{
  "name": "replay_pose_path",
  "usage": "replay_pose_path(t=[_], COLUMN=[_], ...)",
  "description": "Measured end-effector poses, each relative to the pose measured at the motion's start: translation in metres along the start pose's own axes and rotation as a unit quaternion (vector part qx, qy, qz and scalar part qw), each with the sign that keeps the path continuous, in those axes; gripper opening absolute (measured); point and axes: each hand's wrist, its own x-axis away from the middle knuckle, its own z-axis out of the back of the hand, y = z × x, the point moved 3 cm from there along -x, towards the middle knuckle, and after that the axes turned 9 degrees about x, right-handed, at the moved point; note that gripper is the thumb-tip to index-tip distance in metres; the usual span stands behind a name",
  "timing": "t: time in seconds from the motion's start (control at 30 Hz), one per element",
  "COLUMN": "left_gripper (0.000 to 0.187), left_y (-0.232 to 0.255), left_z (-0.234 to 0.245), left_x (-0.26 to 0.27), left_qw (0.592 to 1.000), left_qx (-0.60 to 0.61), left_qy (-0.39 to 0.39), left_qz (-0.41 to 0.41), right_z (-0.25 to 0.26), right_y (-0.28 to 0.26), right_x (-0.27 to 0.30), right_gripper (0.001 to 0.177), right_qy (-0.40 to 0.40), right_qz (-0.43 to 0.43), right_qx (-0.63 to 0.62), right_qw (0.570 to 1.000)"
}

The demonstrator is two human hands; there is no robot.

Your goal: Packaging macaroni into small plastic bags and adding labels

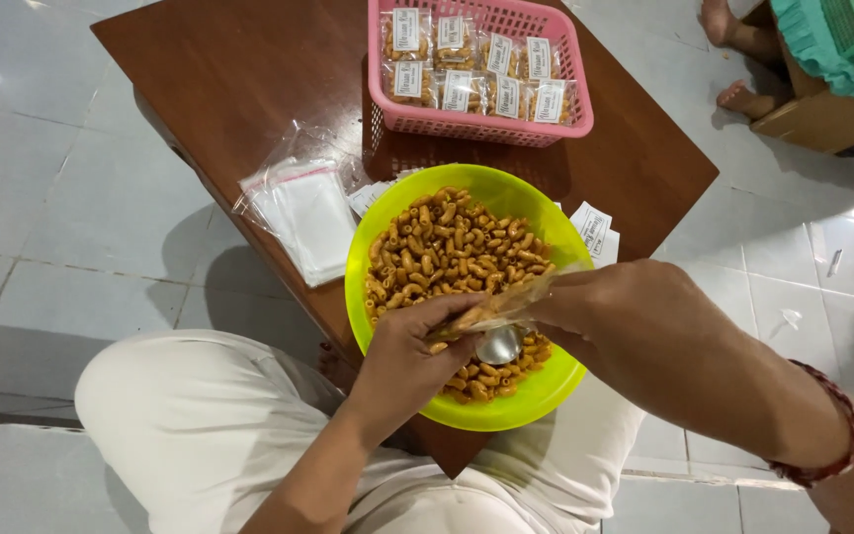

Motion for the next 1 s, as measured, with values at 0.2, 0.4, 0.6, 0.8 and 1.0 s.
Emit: replay_pose_path(t=[0.2, 0.4, 0.6, 0.8, 1.0], left_gripper=[0.041, 0.042, 0.042, 0.044, 0.04], left_y=[0.003, -0.001, 0.0, -0.002, -0.006], left_z=[0.001, 0.002, 0.002, 0.003, 0.003], left_x=[0.001, 0.0, -0.001, 0.0, -0.001], left_qw=[1.0, 1.0, 1.0, 1.0, 1.0], left_qx=[0.018, 0.001, -0.009, 0.002, -0.005], left_qy=[-0.001, -0.005, -0.015, -0.006, -0.009], left_qz=[0.026, 0.01, 0.007, 0.016, 0.022], right_z=[-0.009, 0.001, -0.005, -0.014, -0.016], right_y=[0.001, -0.001, 0.001, 0.002, 0.006], right_x=[-0.001, -0.007, -0.006, -0.006, -0.006], right_gripper=[0.026, 0.022, 0.017, 0.029, 0.031], right_qy=[-0.065, 0.005, -0.022, -0.063, -0.035], right_qz=[0.016, 0.017, 0.032, 0.03, 0.023], right_qx=[0.055, -0.029, 0.01, 0.02, 0.01], right_qw=[0.996, 0.999, 0.999, 0.997, 0.999])
